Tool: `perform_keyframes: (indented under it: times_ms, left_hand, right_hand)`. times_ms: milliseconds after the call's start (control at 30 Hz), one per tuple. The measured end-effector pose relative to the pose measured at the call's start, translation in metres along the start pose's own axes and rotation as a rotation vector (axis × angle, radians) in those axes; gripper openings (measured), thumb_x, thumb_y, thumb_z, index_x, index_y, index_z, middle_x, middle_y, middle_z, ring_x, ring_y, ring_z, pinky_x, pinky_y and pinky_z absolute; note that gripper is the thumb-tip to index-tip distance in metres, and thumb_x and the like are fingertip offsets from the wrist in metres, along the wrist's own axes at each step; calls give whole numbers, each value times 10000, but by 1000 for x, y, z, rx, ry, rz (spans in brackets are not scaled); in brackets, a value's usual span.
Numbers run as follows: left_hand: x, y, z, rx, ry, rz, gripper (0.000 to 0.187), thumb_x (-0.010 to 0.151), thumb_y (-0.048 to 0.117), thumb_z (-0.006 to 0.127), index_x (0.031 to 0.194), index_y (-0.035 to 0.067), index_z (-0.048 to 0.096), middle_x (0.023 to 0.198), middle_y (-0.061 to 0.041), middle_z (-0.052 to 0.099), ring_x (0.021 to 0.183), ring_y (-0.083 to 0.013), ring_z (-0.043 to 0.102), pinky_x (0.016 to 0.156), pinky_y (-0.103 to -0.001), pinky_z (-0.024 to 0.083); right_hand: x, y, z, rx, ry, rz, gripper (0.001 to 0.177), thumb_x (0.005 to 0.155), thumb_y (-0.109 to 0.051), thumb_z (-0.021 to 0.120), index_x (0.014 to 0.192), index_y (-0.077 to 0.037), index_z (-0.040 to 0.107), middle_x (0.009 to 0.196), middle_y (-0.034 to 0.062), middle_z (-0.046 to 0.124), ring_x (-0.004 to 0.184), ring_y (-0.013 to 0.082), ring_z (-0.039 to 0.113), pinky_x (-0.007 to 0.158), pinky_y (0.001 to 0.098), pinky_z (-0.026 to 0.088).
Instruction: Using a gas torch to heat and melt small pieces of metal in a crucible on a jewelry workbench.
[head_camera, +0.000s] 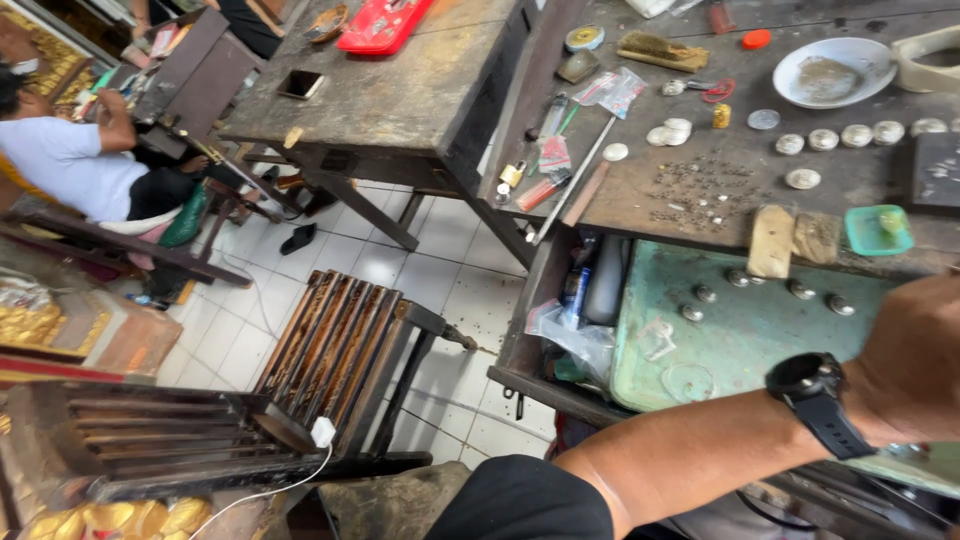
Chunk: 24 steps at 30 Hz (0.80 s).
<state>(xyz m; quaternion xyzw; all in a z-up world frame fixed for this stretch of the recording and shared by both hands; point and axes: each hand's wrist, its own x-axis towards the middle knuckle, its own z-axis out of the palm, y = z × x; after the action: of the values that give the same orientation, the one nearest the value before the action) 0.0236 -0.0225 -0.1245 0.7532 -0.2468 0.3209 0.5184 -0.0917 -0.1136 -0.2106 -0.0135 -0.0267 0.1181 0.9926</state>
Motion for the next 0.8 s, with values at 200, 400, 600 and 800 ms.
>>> perform_keyframes:
  times_ms: [200, 400, 600, 800]
  left_hand:
    - [55, 81, -51, 56, 54, 172, 78, 922, 104, 651, 916, 163, 601, 821, 0, 610, 697, -181, 597, 625, -324, 462]
    - [75, 93, -62, -9, -5, 240, 73, 802, 13, 637, 807, 54, 576, 741, -61, 593, 643, -214, 568, 642, -309, 473]
    - [75, 87, -59, 82, 0, 305, 135, 737, -54, 704, 773, -9, 582, 743, -103, 583, 625, -179, 572, 547, -263, 525]
    - [73, 86, -59, 137, 22, 301, 151, 731, -62, 709, 765, 13, 582, 730, -73, 580, 634, -170, 564, 583, -262, 509]
  right_hand:
    - [-22, 23, 115, -178, 211, -317, 290, 1021, -373, 528, 833, -170, 440, 781, -132, 406, 542, 17, 318, 499, 210, 248]
    - [-15, 35, 138, -154, 315, -391, 237, 921, -328, 441, 974, -111, 522, 697, -32, 443, 454, 105, 329, 355, 245, 238]
    - [-9, 38, 141, -165, 372, -431, 237, 937, -290, 382, 946, -71, 473, 659, 23, 430, 402, 132, 381, 300, 234, 292]
    - [-9, 40, 141, -159, 350, -431, 228, 937, -274, 383, 949, -67, 479, 672, 22, 429, 402, 132, 389, 308, 242, 316]
